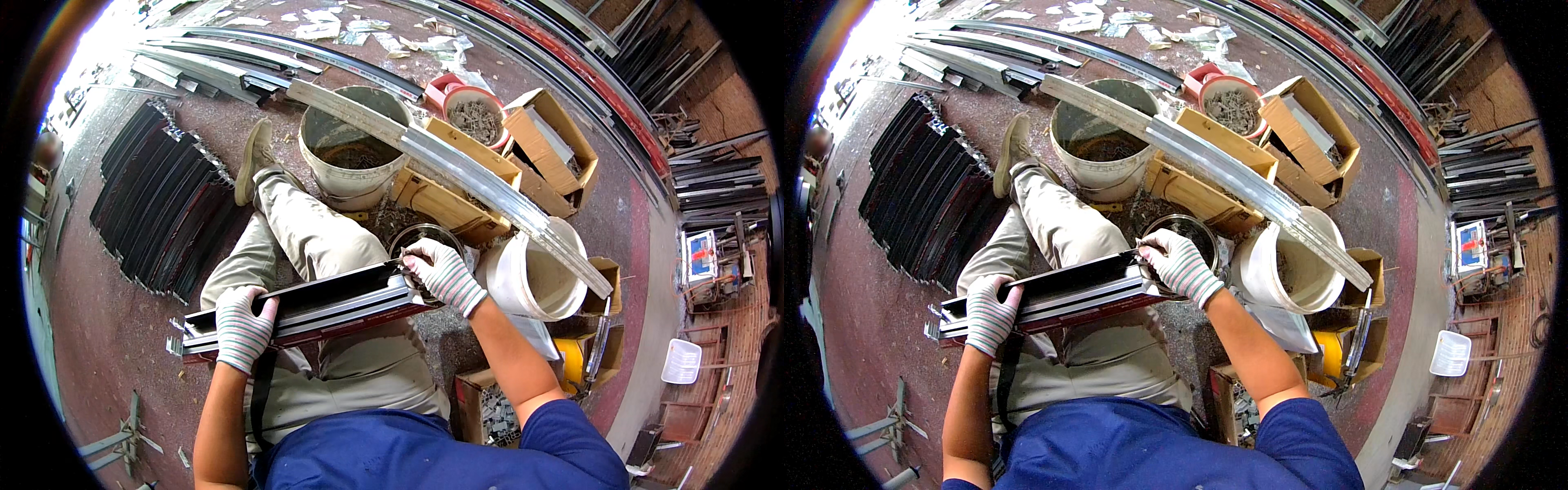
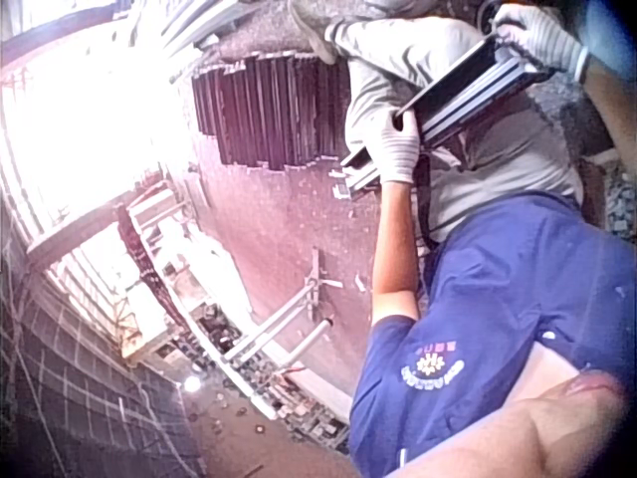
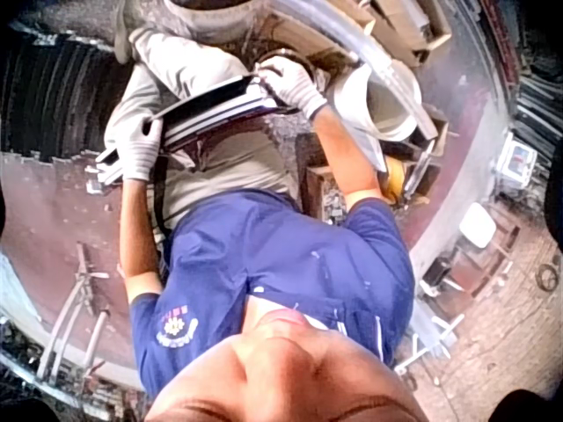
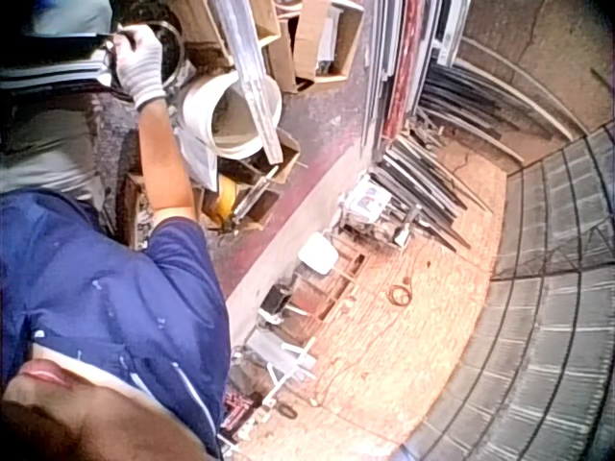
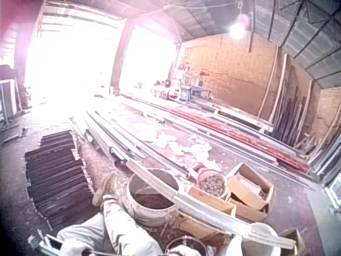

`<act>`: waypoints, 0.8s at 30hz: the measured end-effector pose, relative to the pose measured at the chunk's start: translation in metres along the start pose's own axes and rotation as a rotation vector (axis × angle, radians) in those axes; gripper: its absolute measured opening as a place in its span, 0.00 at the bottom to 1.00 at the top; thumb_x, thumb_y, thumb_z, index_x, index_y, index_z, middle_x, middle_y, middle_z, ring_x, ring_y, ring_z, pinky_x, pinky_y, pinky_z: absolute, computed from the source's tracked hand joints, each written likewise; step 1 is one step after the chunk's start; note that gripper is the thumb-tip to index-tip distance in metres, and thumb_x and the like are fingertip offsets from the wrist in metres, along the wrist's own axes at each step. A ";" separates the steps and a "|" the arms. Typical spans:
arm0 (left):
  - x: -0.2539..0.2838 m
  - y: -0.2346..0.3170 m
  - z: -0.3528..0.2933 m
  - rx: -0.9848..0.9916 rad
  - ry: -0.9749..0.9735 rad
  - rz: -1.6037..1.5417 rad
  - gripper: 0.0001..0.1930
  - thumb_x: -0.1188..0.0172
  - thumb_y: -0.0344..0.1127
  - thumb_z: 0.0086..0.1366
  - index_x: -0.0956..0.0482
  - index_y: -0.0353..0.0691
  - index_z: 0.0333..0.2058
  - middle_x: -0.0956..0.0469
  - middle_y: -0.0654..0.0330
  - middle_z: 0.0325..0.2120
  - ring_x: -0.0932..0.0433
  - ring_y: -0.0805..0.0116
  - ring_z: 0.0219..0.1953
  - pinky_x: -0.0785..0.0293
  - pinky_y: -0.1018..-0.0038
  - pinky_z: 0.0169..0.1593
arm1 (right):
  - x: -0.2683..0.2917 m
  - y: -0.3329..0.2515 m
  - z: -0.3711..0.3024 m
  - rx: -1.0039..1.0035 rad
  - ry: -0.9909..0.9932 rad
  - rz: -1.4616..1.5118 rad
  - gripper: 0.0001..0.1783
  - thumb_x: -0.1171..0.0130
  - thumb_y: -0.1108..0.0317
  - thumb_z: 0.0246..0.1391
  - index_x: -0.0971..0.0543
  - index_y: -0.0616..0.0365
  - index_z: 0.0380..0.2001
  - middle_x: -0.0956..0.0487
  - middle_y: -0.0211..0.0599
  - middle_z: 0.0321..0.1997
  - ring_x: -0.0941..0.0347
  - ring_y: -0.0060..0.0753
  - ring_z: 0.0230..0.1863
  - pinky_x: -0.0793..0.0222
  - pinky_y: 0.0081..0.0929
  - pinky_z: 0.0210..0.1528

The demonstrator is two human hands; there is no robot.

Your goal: The person sits on the floor and assembles metal frame components by inserting small metal clips into the grooves of long black profiles. The person repeatedly picks up profiles, inserts clips, and stacks the finished pieces.

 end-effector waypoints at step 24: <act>-0.003 -0.002 0.003 -0.014 -0.006 0.004 0.15 0.28 0.46 0.61 0.12 0.40 0.35 0.16 0.48 0.30 0.19 0.46 0.38 0.25 0.56 0.48 | 0.001 0.002 0.002 0.021 -0.014 0.039 0.11 0.35 0.68 0.67 0.16 0.64 0.47 0.14 0.36 0.34 0.21 0.21 0.35 0.23 0.26 0.42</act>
Point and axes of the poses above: each hand's wrist, its own z-axis towards the middle knuckle, its own x-axis out of the back of the hand, y = z × x, the point moved 3 cm from there along z, towards the middle knuckle
